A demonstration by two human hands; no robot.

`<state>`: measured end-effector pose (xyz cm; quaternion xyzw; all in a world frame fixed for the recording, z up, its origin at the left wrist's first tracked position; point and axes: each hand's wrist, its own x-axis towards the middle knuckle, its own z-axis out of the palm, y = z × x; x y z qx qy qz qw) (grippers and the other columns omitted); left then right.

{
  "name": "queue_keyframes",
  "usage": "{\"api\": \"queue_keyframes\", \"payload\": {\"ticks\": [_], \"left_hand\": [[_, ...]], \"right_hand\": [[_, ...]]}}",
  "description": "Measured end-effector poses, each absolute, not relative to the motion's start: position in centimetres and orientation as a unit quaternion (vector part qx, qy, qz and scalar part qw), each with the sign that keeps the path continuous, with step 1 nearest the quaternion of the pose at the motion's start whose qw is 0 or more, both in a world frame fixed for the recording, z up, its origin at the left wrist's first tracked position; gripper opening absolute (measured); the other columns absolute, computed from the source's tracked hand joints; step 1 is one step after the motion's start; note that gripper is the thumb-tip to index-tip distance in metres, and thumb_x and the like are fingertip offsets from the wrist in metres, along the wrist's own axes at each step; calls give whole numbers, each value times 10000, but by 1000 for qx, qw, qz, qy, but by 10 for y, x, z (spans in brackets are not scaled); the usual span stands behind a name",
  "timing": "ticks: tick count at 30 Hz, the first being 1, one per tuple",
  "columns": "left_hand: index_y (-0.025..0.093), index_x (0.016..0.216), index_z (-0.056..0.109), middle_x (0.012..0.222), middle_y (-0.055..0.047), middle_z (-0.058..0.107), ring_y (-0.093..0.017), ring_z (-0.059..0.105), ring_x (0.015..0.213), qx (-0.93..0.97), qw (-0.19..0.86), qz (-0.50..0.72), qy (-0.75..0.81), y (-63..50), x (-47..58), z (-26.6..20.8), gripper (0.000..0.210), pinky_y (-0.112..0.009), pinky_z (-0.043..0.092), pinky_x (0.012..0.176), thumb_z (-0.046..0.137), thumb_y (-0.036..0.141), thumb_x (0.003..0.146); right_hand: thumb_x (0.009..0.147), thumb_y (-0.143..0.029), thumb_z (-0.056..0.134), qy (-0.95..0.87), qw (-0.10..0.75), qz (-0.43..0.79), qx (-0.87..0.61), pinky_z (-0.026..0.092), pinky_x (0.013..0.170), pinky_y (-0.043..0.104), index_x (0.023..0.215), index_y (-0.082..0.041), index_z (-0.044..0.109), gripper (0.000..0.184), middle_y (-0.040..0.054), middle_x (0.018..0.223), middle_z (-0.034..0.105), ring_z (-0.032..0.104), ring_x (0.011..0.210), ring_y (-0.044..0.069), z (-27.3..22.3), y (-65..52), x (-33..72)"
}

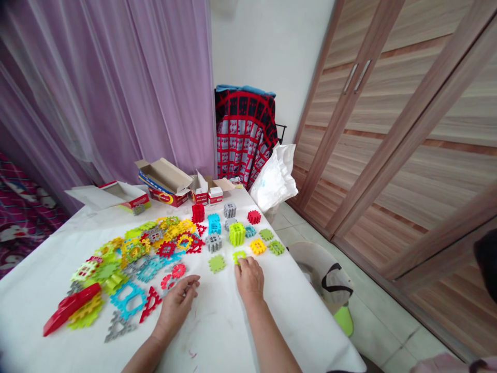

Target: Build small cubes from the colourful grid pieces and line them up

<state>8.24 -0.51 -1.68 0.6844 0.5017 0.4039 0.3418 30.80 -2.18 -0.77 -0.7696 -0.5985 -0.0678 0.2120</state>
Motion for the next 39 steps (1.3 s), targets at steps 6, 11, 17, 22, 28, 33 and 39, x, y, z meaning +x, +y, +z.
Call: {"api": "queue_keyframes", "payload": {"ticks": [6, 11, 17, 22, 28, 33, 39], "left_hand": [[212, 987, 679, 843, -63, 739, -191, 703, 738, 684, 347, 400, 501, -4, 83, -19, 311, -323, 579, 679, 471, 382, 831], [197, 984, 669, 814, -57, 727, -173, 693, 710, 692, 330, 401, 501, -5, 84, -21, 290, -302, 565, 672, 441, 315, 849], [197, 946, 673, 761, -22, 719, -136, 676, 674, 722, 284, 398, 490, -9, 84, -20, 251, -258, 546, 670, 453, 170, 827], [215, 912, 675, 782, -11, 727, -129, 673, 684, 759, 227, 391, 468, -21, 67, -7, 228, -239, 540, 657, 485, 134, 816], [246, 942, 672, 832, -13, 726, -142, 678, 778, 794, 136, 369, 463, -28, 4, 15, 213, -254, 536, 727, 489, 170, 863], [228, 1002, 669, 966, -76, 726, -220, 660, 935, 763, 46, 358, 537, -16, -75, 24, 228, -387, 518, 853, 461, 253, 912], [229, 1123, 665, 1200, -95, 684, -316, 542, 1199, 756, -11, 292, 586, 5, -115, 32, 285, -539, 377, 1035, 516, 258, 881]], "right_hand": [[879, -240, 581, -604, 220, -81, -762, 400, 774, 253, 981, -227, 707, 163, 52, 922, 666, 588, 870, 179, -10, -17, 303], [867, -209, 570, -598, 221, -91, -765, 409, 765, 266, 974, -224, 713, 179, 56, 923, 667, 596, 867, 189, -11, -17, 302], [871, -201, 545, -599, 224, -109, -761, 434, 778, 285, 1003, -196, 715, 215, 77, 948, 669, 614, 876, 204, -17, -17, 305], [886, -288, 513, -597, 273, -103, -747, 462, 763, 282, 1024, -181, 704, 259, 82, 970, 674, 634, 878, 205, -26, -16, 312], [883, -337, 451, -567, 297, -71, -765, 479, 694, 277, 1011, -209, 701, 308, 68, 967, 684, 649, 810, 188, -35, -16, 320], [869, -340, 426, -571, 265, -56, -775, 494, 698, 294, 992, -225, 712, 332, 74, 1006, 690, 661, 862, 211, -36, -15, 323], [856, -362, 411, -565, 257, -41, -783, 501, 696, 304, 994, -236, 711, 354, 69, 1017, 691, 664, 861, 215, -34, -14, 323]]}}
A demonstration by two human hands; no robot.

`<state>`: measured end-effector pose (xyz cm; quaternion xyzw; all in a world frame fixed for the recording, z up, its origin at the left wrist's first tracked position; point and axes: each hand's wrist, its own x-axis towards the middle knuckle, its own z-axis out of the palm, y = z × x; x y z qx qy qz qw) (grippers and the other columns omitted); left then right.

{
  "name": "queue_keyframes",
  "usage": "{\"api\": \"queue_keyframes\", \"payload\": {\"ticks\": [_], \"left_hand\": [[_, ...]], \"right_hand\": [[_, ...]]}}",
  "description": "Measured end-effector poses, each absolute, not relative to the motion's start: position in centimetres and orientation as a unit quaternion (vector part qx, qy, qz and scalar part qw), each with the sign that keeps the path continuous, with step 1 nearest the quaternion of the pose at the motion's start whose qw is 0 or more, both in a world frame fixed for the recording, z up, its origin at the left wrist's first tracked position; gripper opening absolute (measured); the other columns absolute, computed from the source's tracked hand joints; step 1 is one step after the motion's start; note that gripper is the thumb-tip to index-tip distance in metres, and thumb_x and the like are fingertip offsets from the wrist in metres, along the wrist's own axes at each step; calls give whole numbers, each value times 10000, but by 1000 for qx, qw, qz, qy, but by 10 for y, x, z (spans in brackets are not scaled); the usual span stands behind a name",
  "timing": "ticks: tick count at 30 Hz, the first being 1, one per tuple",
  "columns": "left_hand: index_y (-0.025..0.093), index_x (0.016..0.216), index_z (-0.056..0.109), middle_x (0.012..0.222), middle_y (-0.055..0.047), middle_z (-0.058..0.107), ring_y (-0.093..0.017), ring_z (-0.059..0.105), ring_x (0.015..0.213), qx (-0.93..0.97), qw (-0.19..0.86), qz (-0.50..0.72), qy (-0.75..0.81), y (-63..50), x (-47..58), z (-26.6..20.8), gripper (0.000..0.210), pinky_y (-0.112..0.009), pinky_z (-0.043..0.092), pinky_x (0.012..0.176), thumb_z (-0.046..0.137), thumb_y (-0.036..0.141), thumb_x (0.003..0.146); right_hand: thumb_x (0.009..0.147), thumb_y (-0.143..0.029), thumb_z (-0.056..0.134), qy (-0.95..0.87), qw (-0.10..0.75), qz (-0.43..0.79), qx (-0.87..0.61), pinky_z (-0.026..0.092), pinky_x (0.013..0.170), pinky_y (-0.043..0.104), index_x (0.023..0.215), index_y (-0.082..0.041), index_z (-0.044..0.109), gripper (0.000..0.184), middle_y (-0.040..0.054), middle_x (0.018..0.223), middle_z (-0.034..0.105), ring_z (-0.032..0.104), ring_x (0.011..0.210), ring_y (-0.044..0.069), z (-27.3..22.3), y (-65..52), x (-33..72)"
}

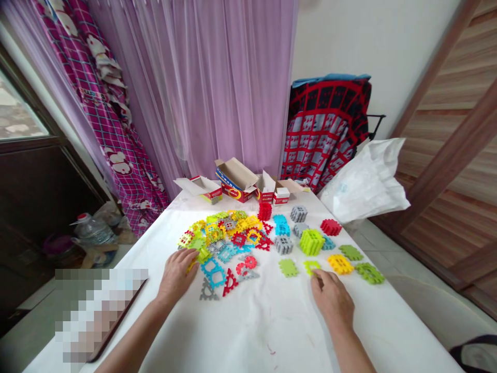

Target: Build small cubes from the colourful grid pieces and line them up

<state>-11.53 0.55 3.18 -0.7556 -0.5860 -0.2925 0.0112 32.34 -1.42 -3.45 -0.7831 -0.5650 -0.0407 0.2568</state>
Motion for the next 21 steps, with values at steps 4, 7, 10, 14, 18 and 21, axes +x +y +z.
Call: {"api": "queue_keyframes", "payload": {"ticks": [4, 7, 10, 14, 18, 21], "left_hand": [[275, 1207, 629, 1281, -44, 657, -309, 488, 1274, -793, 21, -116, -597, 26, -107, 47, 388, -563, 269, 1104, 540, 181, 841], [289, 1117, 664, 1133, -32, 723, -259, 581, 1144, -807, 21, -70, -587, 40, -103, 61, 325, -520, 268, 1104, 541, 169, 841], [249, 1044, 681, 986, -65, 744, -243, 632, 1011, -811, 27, -55, -582, 48, -95, 73, 226, -451, 352, 1030, 518, 241, 888], [210, 1111, 644, 994, -104, 728, -255, 640, 969, -805, 33, -69, -588, 52, -63, 78, 319, -396, 428, 902, 412, 365, 958], [239, 1225, 593, 1110, -86, 706, -246, 617, 1055, -802, 26, -81, -591, 53, -44, 75, 358, -365, 435, 900, 429, 409, 955], [226, 1116, 668, 1101, -99, 704, -281, 612, 1054, -792, 27, -64, -606, 51, -61, 77, 308, -410, 426, 911, 474, 378, 931]], "right_hand": [[838, -370, 424, -561, 270, -37, -782, 494, 677, 304, 971, -248, 713, 341, 58, 1010, 690, 659, 849, 213, -36, -15, 325], [825, -372, 438, -555, 286, -19, -781, 487, 674, 297, 960, -253, 714, 329, 47, 999, 691, 658, 841, 203, -36, -16, 326], [818, -379, 440, -549, 293, -2, -783, 474, 654, 290, 954, -254, 717, 333, 42, 988, 692, 656, 832, 197, -35, -15, 326], [794, -381, 459, -532, 302, 5, -791, 457, 627, 283, 920, -261, 725, 317, 35, 977, 699, 649, 810, 194, -34, -15, 327], [790, -374, 475, -537, 328, 8, -777, 458, 637, 278, 902, -261, 727, 298, 32, 937, 700, 641, 785, 189, -35, -15, 327], [792, -382, 475, -539, 334, 17, -773, 459, 639, 279, 901, -263, 724, 296, 30, 926, 695, 639, 772, 187, -35, -15, 328]]}}
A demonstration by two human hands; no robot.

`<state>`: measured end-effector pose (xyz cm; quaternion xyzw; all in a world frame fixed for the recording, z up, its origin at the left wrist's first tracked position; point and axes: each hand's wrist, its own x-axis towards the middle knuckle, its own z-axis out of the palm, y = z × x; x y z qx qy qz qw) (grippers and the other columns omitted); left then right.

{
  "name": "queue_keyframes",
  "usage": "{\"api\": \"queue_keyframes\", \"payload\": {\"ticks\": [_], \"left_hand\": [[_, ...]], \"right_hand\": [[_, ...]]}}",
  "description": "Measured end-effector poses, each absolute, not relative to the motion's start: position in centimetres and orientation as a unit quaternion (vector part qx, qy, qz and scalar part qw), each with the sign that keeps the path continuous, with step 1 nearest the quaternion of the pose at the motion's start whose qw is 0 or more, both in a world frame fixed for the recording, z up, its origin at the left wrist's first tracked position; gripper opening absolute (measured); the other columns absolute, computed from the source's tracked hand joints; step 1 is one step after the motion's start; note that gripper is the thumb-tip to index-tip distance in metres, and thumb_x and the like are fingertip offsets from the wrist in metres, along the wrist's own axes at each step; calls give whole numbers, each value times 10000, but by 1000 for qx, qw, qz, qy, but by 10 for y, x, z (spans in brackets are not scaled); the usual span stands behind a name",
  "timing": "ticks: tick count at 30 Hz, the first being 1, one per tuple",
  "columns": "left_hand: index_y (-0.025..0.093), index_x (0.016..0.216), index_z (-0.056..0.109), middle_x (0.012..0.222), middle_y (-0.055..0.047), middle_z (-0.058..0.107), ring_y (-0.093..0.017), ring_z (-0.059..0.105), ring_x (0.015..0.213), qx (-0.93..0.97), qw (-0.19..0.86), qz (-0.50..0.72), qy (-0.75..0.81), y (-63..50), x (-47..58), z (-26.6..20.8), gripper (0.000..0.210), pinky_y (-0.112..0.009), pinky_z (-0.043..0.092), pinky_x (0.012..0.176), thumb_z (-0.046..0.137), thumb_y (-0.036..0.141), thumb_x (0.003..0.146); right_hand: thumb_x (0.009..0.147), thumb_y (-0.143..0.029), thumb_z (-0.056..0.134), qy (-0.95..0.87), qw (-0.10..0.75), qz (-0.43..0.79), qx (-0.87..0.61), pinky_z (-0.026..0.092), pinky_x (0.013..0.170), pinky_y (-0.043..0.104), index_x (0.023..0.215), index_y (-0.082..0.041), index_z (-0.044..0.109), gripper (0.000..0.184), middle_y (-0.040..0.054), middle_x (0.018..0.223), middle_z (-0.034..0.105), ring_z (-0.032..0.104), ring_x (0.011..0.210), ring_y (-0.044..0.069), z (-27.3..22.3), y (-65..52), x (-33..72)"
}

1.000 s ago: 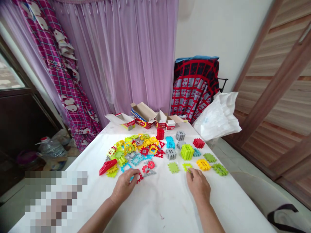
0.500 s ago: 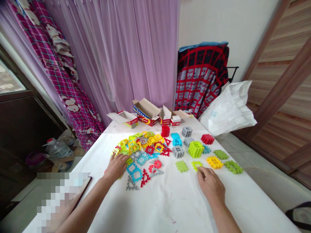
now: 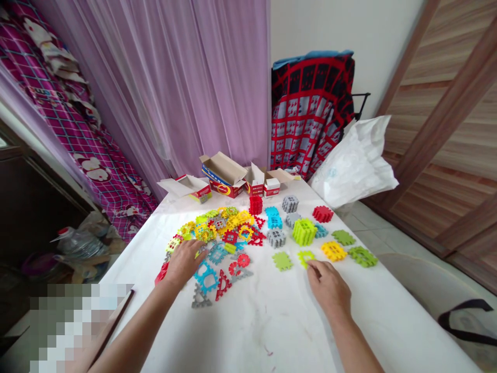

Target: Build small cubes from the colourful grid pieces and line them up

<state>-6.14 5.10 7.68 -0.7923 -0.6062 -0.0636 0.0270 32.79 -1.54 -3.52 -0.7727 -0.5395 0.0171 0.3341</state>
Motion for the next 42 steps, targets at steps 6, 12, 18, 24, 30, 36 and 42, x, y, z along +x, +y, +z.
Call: {"api": "queue_keyframes", "payload": {"ticks": [6, 12, 18, 24, 30, 36, 42], "left_hand": [[258, 871, 737, 922, -68, 744, -295, 614, 1006, -797, 17, 13, -603, 38, -97, 83, 149, -442, 386, 914, 599, 268, 815], [267, 994, 712, 1036, -79, 736, -310, 580, 1107, -795, 1, 55, -604, 40, -92, 82, 234, -450, 364, 941, 627, 344, 791], [230, 1163, 647, 1161, -134, 691, -336, 569, 1159, -767, -17, 81, -636, 48, -93, 81, 414, -471, 376, 944, 613, 419, 795], [252, 1107, 652, 1098, -122, 699, -332, 606, 1096, -739, -21, 85, -668, 58, -88, 82, 440, -463, 405, 916, 671, 445, 712], [216, 987, 641, 1016, -96, 697, -271, 633, 1010, -733, -11, 27, -680, 61, -84, 82, 260, -376, 438, 859, 639, 345, 761], [225, 893, 615, 907, -35, 681, -179, 653, 833, -754, -9, -103, -649, 59, -75, 80, 122, -281, 480, 739, 499, 259, 875], [237, 939, 653, 1240, -76, 610, -190, 582, 1161, -791, 4, -264, -552, 38, -60, 62, 200, -336, 467, 993, 454, 232, 921]], "right_hand": [[789, -402, 457, -541, 333, 36, -772, 462, 648, 284, 893, -268, 718, 311, 26, 929, 696, 645, 795, 191, -35, -15, 329], [787, -392, 464, -546, 340, 33, -765, 461, 640, 282, 884, -262, 723, 306, 28, 920, 706, 641, 787, 192, -35, -15, 329], [793, -403, 453, -547, 333, 40, -767, 467, 665, 290, 897, -263, 721, 320, 31, 960, 709, 649, 865, 207, -34, -15, 328], [798, -395, 462, -552, 340, 34, -761, 469, 665, 281, 893, -265, 723, 307, 26, 953, 709, 647, 860, 200, -35, -15, 329], [802, -400, 449, -558, 341, 35, -756, 477, 674, 283, 892, -262, 717, 314, 28, 930, 703, 649, 833, 196, -33, -15, 328], [794, -403, 437, -538, 377, 49, -752, 483, 658, 288, 897, -241, 706, 331, 43, 909, 709, 648, 758, 189, -32, -15, 326], [781, -384, 451, -519, 448, 29, -727, 492, 655, 286, 878, -228, 703, 312, 57, 853, 715, 625, 689, 184, -20, -19, 320]]}}
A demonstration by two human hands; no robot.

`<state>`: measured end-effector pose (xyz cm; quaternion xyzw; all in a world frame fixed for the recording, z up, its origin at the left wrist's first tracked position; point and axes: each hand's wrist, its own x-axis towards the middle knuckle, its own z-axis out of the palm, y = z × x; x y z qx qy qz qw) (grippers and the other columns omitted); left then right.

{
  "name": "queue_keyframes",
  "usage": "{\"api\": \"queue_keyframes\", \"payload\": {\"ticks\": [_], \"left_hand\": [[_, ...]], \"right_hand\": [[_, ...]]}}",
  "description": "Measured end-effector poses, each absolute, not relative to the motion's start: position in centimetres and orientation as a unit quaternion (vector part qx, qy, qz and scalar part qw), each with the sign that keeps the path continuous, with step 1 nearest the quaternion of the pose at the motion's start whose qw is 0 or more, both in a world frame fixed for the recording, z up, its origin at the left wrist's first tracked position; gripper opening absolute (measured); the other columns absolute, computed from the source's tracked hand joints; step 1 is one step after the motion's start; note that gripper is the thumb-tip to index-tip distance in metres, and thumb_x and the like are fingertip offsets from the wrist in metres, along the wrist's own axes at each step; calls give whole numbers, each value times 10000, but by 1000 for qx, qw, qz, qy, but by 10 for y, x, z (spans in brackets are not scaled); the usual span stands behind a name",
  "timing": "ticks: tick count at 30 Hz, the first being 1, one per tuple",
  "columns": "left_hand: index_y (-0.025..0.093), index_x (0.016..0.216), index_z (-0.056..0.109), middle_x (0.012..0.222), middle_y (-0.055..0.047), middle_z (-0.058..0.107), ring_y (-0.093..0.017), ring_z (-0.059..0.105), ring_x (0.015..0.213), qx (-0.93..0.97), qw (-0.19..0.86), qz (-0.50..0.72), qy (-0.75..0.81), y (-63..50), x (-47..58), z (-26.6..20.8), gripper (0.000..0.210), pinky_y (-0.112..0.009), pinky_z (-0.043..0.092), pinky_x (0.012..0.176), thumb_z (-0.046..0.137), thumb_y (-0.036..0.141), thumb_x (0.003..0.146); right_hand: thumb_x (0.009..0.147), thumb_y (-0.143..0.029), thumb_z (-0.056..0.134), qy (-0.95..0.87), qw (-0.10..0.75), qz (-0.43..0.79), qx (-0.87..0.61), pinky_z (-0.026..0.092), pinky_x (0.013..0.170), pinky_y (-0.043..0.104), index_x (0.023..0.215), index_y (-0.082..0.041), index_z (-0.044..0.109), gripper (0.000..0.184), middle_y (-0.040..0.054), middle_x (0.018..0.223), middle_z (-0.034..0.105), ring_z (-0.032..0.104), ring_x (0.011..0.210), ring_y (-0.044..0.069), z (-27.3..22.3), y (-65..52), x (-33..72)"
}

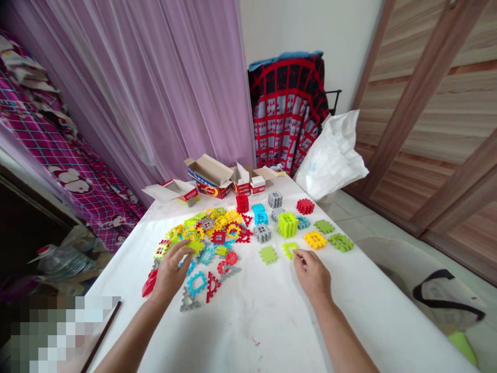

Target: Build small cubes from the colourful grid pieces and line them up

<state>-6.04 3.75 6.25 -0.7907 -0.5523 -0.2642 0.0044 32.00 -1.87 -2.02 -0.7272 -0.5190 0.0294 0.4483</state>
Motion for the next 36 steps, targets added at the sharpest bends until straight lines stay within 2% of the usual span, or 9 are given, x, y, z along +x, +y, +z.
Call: {"api": "queue_keyframes", "payload": {"ticks": [4, 8, 13, 18, 21, 24, 28, 33, 36], "left_hand": [[242, 874, 680, 1209, -83, 591, -198, 601, 1116, -790, -2, -420, -446, 18, -37, 43, 205, -368, 528, 927, 481, 225, 923], [246, 882, 690, 1090, -74, 600, -163, 649, 967, -794, -38, -448, -409, 9, -8, 28, 223, -309, 564, 807, 475, 201, 924], [246, 907, 696, 1070, -72, 612, -151, 657, 919, -792, -78, -471, -381, 9, 17, 17, 198, -278, 563, 771, 504, 200, 911], [250, 935, 706, 947, -53, 704, -179, 675, 880, -767, -202, -446, -415, 9, 26, 14, 163, -310, 554, 796, 573, 310, 860], [223, 909, 705, 735, -20, 712, -162, 656, 666, -656, -375, -401, -517, 10, 31, 17, 265, -269, 539, 633, 655, 436, 759], [188, 917, 698, 562, 10, 644, -136, 587, 484, -558, -486, -361, -567, 13, 36, 22, 410, -217, 426, 417, 675, 528, 689], [175, 934, 656, 570, 13, 648, -107, 548, 417, -528, -527, -344, -570, 15, 44, 26, 472, -179, 320, 332, 682, 548, 645], [198, 906, 578, 617, 27, 663, -92, 539, 397, -480, -582, -354, -553, 14, 55, 33, 529, -169, 317, 322, 731, 563, 555], [193, 806, 576, 652, 11, 675, -79, 533, 393, -479, -596, -343, -546, 14, 58, 40, 499, -174, 349, 341, 689, 617, 570]], "right_hand": [[829, -341, 447, -550, 493, 28, -674, 505, 697, 285, 864, -209, 693, 281, 65, 829, 708, 626, 691, 174, -5, -22, 291], [854, -300, 505, -631, 495, 73, -593, 527, 727, 284, 935, -217, 674, 206, 57, 896, 709, 634, 729, 165, 6, -25, 243], [751, -307, 680, -656, 457, 76, -597, 550, 802, 332, 1183, -197, 598, 454, 80, 1045, 689, 647, 911, 216, 9, -29, 203], [769, -259, 671, -673, 454, 66, -581, 543, 848, 339, 1187, -208, 593, 428, 79, 1061, 684, 643, 958, 218, 8, -29, 203], [829, -245, 607, -676, 480, 58, -556, 547, 815, 319, 1192, -203, 589, 366, 75, 1042, 686, 649, 895, 193, 5, -27, 208], [864, -235, 562, -663, 496, 57, -557, 549, 765, 299, 1196, -196, 586, 335, 71, 1010, 690, 648, 821, 172, 3, -25, 211], [862, -233, 556, -659, 482, 52, -575, 551, 778, 302, 1160, -204, 607, 304, 76, 1026, 688, 652, 861, 182, 1, -25, 210], [825, -270, 608, -660, 453, 43, -597, 549, 831, 326, 1203, -182, 591, 388, 95, 1071, 680, 644, 965, 215, 0, -26, 207], [796, -274, 635, -654, 443, 40, -612, 537, 866, 338, 1219, -178, 583, 437, 97, 1092, 676, 639, 993, 224, 1, -28, 207]]}}
